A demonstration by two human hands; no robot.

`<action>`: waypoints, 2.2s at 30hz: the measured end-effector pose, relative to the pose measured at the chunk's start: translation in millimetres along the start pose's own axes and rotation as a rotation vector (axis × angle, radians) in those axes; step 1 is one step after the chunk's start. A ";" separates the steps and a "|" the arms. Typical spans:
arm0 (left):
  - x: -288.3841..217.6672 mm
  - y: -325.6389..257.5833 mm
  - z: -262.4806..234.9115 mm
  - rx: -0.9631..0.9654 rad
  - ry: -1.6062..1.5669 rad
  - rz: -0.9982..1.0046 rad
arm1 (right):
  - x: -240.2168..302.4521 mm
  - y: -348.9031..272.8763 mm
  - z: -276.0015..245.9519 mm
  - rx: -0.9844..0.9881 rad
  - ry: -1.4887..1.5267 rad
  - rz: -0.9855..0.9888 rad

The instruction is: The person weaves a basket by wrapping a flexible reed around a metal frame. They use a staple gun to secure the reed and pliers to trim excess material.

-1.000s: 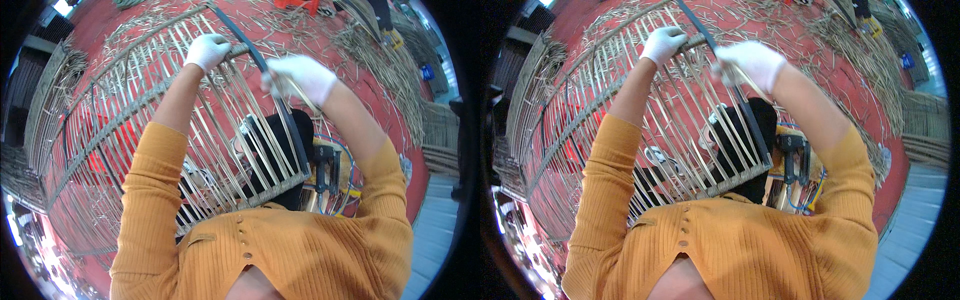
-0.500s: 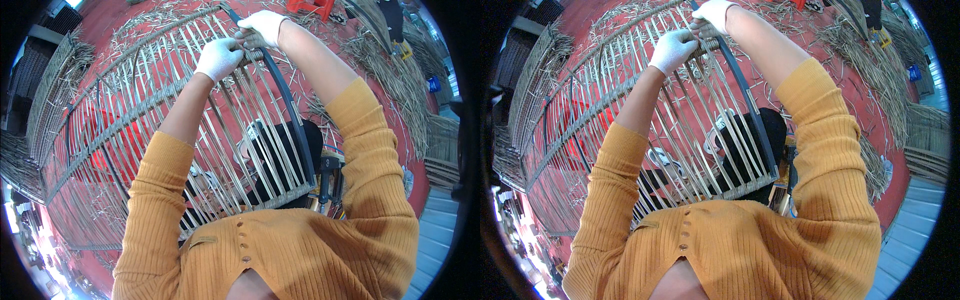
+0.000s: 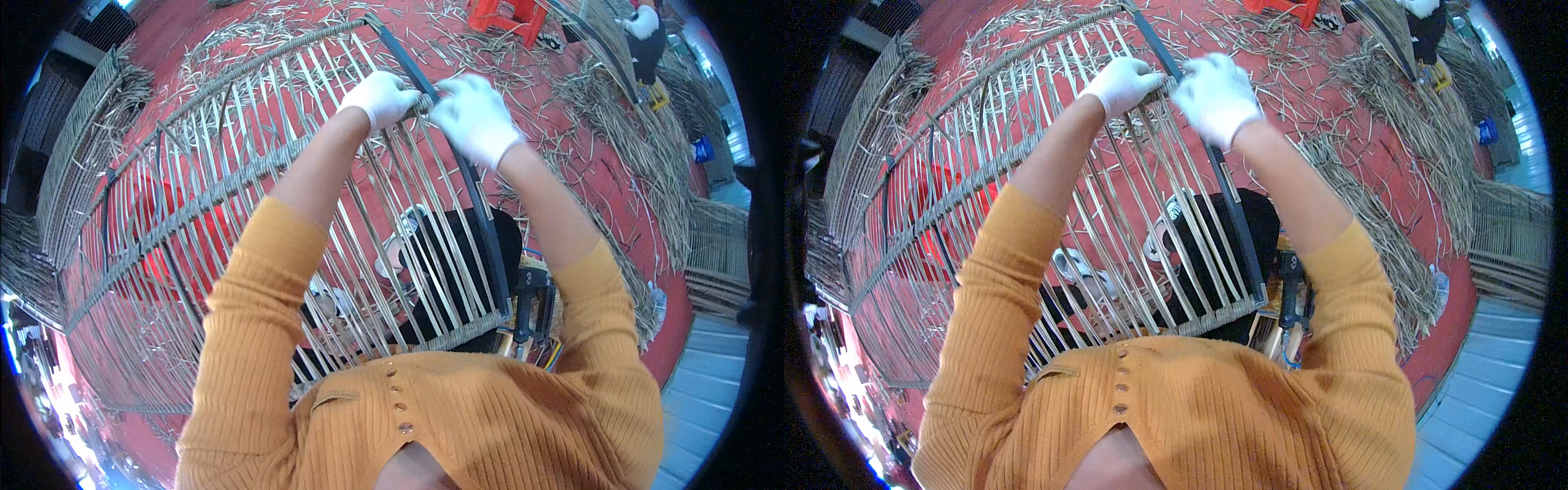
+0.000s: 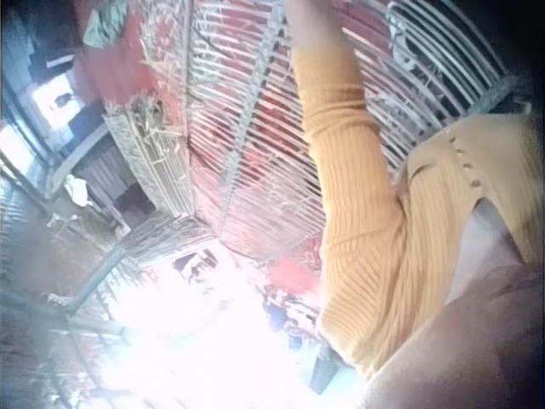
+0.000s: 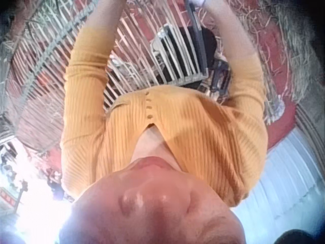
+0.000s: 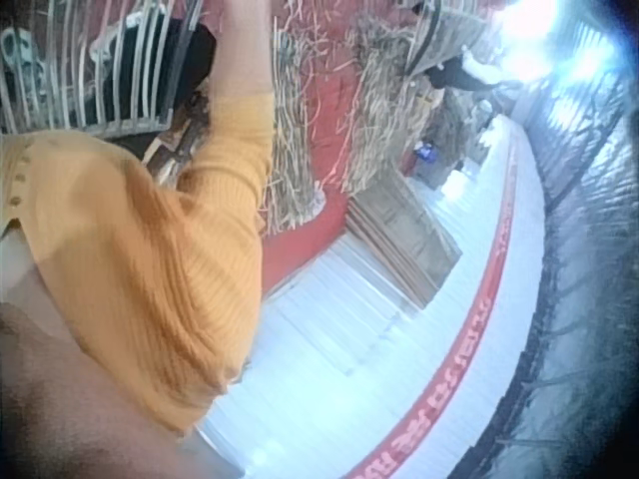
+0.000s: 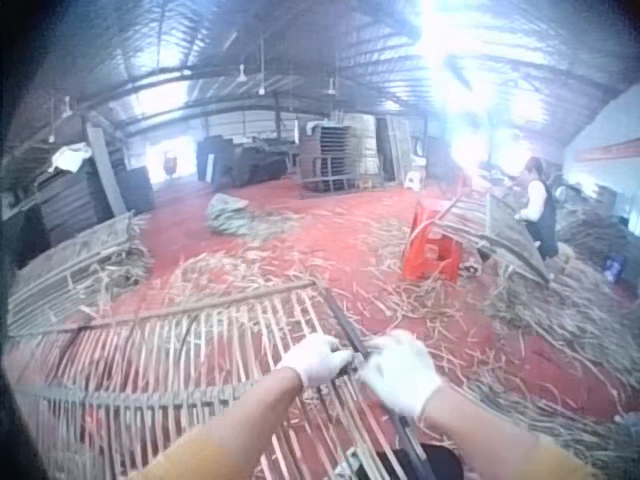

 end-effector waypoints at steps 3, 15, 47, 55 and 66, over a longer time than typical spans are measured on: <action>14.1 12.8 9.1 0.350 -0.431 -0.146 | 24.8 -24.7 17.6 -0.109 -0.136 -0.050; 10.6 -2.0 -0.7 0.414 -0.312 0.027 | 11.4 -3.4 20.6 0.185 0.279 0.254; 9.5 14.5 -6.4 -0.055 -0.156 0.030 | -27.3 -435.3 126.6 0.296 -0.108 1.328; 3.8 11.5 -4.1 -0.054 0.015 0.000 | -84.0 -368.7 63.9 0.012 0.716 1.329; 7.0 14.3 -2.3 -0.059 -0.007 -0.015 | -31.8 -33.3 -98.6 0.348 1.104 0.711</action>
Point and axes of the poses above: each hand's wrist, its own y-axis towards the middle knuckle, its own z-axis out of the palm, x = y × z, the point moved 4 cm from there along y, towards the middle knuckle, and after that the axes turned 1 degree about y, right-handed, at the moved point
